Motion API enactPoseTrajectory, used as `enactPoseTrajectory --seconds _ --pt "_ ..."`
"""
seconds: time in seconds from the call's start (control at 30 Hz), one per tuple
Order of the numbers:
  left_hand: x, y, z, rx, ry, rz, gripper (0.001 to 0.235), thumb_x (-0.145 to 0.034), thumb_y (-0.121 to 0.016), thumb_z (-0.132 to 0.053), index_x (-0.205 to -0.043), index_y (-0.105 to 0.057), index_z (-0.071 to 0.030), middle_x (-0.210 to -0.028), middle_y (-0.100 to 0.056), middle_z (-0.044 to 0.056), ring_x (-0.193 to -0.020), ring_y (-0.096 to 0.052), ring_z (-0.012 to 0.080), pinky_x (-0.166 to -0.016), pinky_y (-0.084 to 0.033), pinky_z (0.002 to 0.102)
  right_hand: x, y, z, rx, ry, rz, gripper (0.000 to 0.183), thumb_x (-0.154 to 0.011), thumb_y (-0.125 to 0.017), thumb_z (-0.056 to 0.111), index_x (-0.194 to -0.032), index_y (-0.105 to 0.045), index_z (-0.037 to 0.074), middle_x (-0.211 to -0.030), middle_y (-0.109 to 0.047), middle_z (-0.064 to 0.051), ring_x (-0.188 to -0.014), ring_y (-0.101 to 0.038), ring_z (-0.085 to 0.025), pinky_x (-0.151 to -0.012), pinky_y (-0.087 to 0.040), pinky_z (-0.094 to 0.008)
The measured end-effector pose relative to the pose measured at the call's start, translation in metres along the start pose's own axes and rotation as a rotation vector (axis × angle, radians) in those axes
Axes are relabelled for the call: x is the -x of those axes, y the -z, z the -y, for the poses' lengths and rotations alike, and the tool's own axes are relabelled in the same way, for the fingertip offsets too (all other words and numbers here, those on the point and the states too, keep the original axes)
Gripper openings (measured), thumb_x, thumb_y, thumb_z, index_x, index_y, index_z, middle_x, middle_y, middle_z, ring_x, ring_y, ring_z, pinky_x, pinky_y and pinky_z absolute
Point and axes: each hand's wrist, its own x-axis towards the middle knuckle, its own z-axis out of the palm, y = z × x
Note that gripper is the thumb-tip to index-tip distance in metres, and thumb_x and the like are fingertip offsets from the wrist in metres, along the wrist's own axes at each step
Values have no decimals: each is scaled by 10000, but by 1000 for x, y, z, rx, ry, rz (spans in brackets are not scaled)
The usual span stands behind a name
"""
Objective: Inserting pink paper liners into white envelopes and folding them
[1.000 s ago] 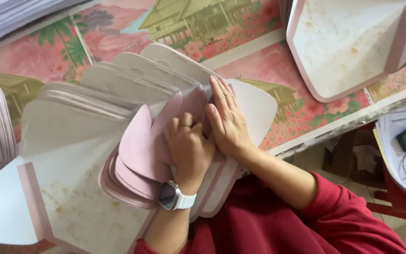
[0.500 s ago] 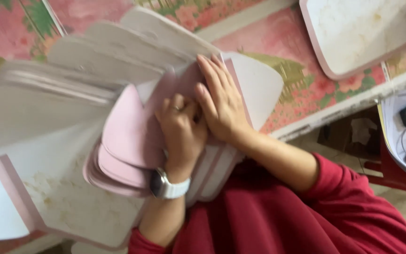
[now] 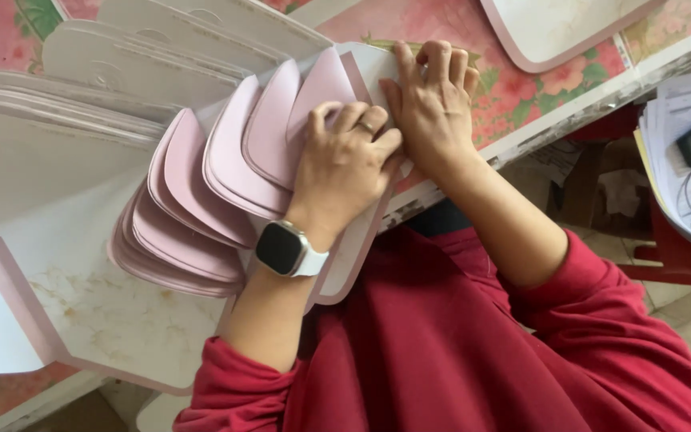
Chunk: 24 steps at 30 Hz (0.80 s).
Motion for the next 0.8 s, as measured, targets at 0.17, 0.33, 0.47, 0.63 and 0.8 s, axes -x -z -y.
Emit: enactPoseTrajectory --seconds 0.17,0.33,0.47,0.63,0.8 --pt "7 -8 -14 -79 -72 -57 122 -776 -600 -185 -676 -662 -156 -759 -580 -5 -814 -505 240 -713 -360 420 0 5 0 -53 36 -67 366 -942 -610 322 -1223 -528 103 -1086 -427 -143 -967 -409 -337 -801 -389 -494" --pt "22 16 6 -156 -31 -57 67 -807 -612 -206 -754 -605 -167 -839 -581 -5 -865 -528 215 -754 -370 393 -3 11 3 -26 69 -71 308 -957 -572 314 -1132 -517 66 -1093 -453 -121 -956 -429 -330 -781 -375 -462" --pt "26 9 14 -172 49 11 342 -887 -619 -398 -1132 -568 -164 -1181 -547 54 -1032 -544 229 -830 -399 403 -4 8 4 -125 113 -150 310 -936 -616 155 -1158 -473 -7 -1121 -479 -180 -931 -459 -355 -813 -424 -464" --pt "25 7 13 -134 -18 23 373 -974 -541 -345 -1332 -578 -246 -1385 -534 -4 -1247 -518 233 -974 -385 447 -2 15 3 -120 221 -226 279 -978 -582 111 -1223 -524 -8 -1170 -553 -177 -1065 -538 -337 -909 -416 -462" --pt "28 4 16 -86 -16 -50 312 -980 -530 -280 -1256 -640 -187 -1331 -585 6 -1224 -546 240 -970 -396 441 -18 35 -20 -82 343 -223 223 -964 -718 204 -1146 -679 82 -975 -670 -61 -852 -580 -252 -719 -396 -384"
